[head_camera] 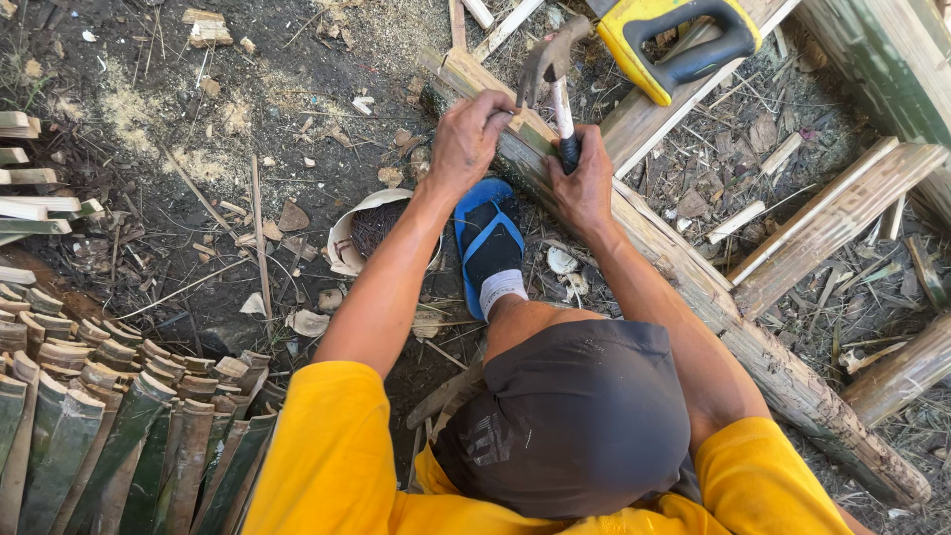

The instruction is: The person is assembling a bamboo structure by cutting thin bamboo strips with a hand saw and nailing them to a larger bamboo frame. They repeatedly measure, cut, and hammer the strips into place to form a grid-like pattern.

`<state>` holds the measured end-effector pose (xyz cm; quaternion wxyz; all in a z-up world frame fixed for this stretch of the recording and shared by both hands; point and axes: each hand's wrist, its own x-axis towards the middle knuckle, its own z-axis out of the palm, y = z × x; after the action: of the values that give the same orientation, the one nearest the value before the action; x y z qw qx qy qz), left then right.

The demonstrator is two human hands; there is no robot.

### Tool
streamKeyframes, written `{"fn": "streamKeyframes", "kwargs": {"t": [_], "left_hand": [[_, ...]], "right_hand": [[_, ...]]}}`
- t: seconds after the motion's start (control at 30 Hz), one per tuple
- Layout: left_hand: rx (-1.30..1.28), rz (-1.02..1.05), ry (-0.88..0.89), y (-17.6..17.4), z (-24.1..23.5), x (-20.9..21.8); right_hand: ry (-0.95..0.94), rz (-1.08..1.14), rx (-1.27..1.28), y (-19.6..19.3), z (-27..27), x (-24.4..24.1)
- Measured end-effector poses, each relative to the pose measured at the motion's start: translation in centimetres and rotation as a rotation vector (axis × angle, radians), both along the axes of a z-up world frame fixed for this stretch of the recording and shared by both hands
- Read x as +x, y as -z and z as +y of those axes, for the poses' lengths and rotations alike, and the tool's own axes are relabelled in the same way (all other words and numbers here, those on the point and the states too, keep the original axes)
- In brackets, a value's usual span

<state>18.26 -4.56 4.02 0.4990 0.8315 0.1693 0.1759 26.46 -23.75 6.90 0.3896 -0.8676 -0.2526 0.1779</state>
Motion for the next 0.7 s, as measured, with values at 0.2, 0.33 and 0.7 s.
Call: {"fn": "streamKeyframes", "kwargs": {"t": [0.2,0.33,0.7], "left_hand": [[0.054,0.137,0.015,0.4,-0.5,0.9],[0.027,0.220,-0.020,-0.2,-0.8,1.0],[0.101,0.086,-0.066,1.1,-1.9,0.4]], "right_hand": [[0.033,-0.032,0.009,0.6,-0.2,-0.4],[0.025,-0.048,0.040,0.8,-0.2,-0.5],[-0.055,0.161,-0.251,-11.5,-3.1,-2.8]]}}
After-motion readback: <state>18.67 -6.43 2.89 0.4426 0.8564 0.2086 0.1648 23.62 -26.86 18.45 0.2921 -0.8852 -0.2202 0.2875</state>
